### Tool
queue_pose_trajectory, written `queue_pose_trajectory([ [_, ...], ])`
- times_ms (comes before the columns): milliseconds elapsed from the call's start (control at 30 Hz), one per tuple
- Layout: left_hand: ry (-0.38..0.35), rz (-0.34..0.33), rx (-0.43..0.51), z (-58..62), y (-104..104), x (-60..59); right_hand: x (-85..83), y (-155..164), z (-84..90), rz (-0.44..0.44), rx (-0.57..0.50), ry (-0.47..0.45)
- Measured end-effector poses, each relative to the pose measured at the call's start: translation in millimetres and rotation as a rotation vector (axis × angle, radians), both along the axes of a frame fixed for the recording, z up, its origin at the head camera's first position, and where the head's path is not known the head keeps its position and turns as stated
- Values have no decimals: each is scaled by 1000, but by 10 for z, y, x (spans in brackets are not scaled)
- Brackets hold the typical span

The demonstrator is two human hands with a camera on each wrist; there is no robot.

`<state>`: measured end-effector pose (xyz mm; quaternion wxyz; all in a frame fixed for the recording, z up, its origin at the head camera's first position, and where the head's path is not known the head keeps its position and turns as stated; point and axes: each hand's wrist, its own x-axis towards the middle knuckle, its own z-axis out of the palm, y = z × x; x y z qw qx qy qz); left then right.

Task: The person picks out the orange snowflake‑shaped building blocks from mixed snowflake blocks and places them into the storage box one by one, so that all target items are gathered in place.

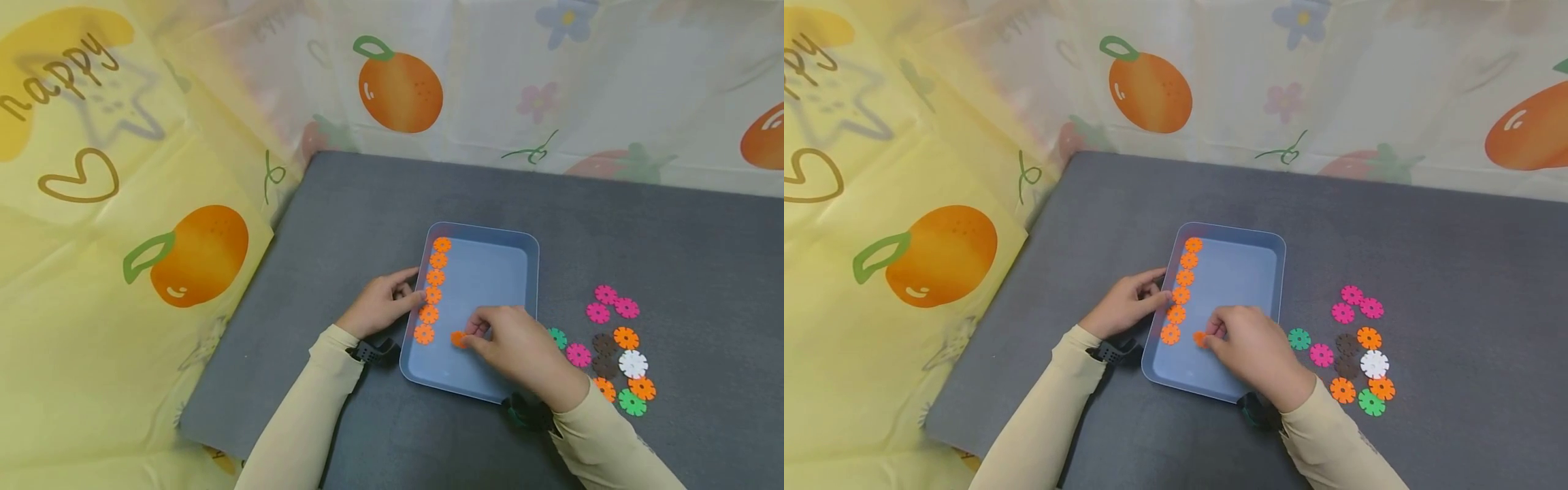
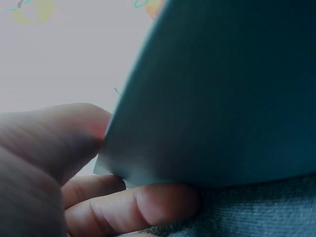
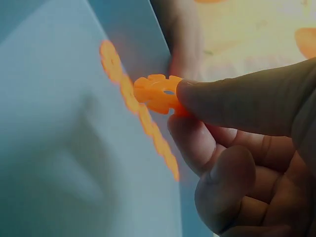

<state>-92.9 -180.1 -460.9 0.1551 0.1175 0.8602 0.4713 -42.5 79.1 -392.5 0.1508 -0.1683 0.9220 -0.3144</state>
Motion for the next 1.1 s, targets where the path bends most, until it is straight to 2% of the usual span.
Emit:
queue_pose_trajectory([
  [433, 13, 7, 1, 5, 8, -8, -98, -444, -124, 115, 21, -94],
  [700, 13, 5, -9, 7, -4, -7, -167, -557, -176, 182, 30, -111],
  [1100, 0, -1, 8, 15, 5, -8, -211, -637, -196, 235, 100, -136],
])
